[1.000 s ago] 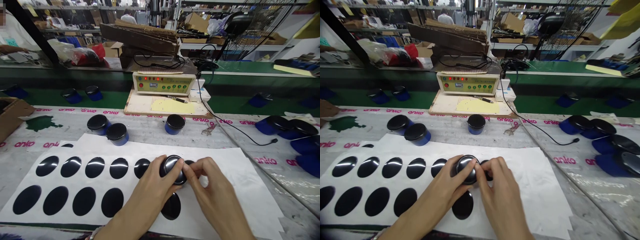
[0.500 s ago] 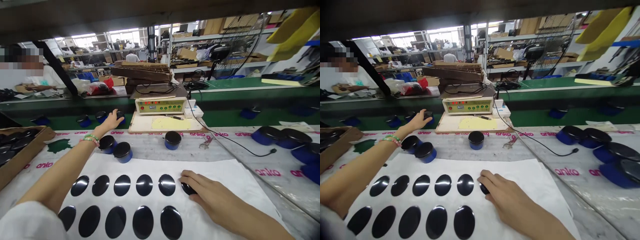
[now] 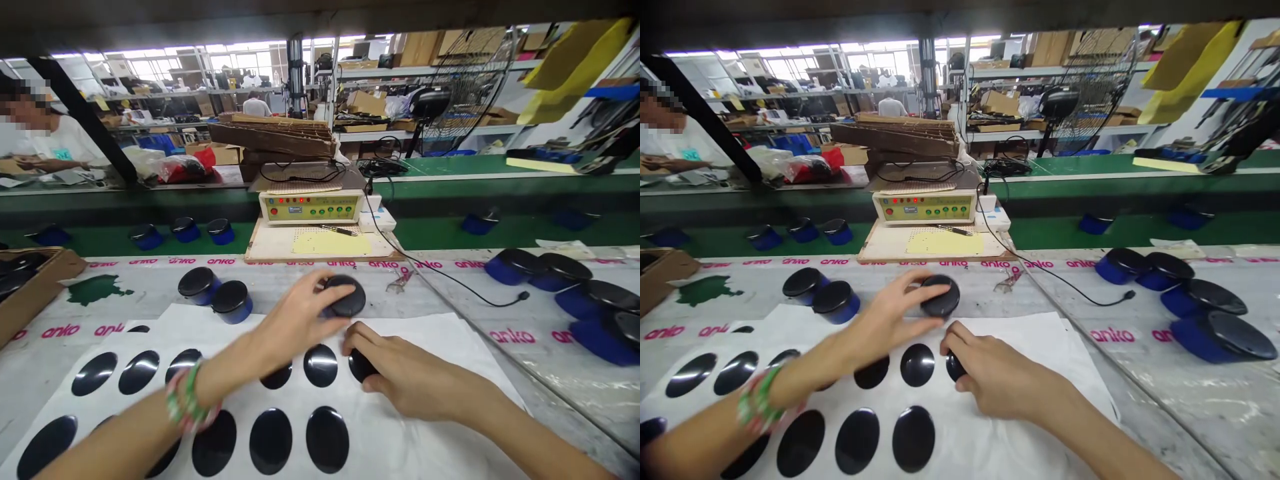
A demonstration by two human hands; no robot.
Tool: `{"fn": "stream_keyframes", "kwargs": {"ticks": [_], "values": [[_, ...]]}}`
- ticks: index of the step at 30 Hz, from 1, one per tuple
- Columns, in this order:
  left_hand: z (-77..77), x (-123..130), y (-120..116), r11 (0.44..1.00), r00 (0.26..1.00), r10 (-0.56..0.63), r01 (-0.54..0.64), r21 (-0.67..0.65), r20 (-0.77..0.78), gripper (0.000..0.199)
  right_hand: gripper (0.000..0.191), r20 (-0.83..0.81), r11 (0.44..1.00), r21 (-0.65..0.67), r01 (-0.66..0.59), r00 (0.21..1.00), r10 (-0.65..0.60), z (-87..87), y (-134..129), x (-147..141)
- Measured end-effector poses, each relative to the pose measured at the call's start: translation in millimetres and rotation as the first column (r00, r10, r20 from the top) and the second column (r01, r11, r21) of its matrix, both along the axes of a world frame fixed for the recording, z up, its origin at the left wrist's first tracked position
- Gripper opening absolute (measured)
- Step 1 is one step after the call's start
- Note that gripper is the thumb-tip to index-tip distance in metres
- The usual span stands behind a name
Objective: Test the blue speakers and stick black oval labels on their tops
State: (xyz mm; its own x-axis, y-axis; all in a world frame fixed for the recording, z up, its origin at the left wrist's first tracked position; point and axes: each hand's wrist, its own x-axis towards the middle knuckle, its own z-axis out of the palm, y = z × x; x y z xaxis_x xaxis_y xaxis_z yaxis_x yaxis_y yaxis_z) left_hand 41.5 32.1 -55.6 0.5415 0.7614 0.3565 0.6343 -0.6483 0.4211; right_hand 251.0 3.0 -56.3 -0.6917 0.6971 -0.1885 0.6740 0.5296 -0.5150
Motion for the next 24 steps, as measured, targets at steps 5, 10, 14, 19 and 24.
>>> {"fn": "stream_keyframes", "kwargs": {"ticks": [5, 10, 14, 19, 24], "values": [[-33.5, -16.6, -64.3, 0.978, 0.968, 0.185, -0.198, 0.067, 0.168, 0.046, 0.036, -0.012, 0.994, 0.055, -0.094, 0.995, 0.095, -4.2, 3.7, 0.7], [-45.2, -28.2, -69.6, 0.987, 0.994, 0.106, -0.108, 0.116, 0.023, 0.064, 0.033, 0.017, 0.992, 0.033, -0.119, 0.993, 0.119, -0.5, 9.5, -1.0], [-45.8, -30.2, -68.5, 0.961, 0.99, 0.126, -0.106, 0.257, -0.064, 0.07, 0.032, -0.043, 0.995, 0.003, -0.102, 0.994, 0.102, -1.1, 10.9, 0.1], [-47.4, -28.3, -69.2, 0.945, 0.984, 0.138, -0.096, 0.312, -0.116, 0.071, 0.029, -0.072, 0.992, 0.027, -0.125, 0.989, 0.127, -4.2, 10.7, 6.8], [-48.7, -26.7, -70.4, 0.95, 0.989, 0.127, -0.098, 0.295, -0.081, 0.068, 0.02, -0.05, 0.94, 0.25, -0.231, 0.967, 0.251, -10.0, 8.0, 22.4]]}}
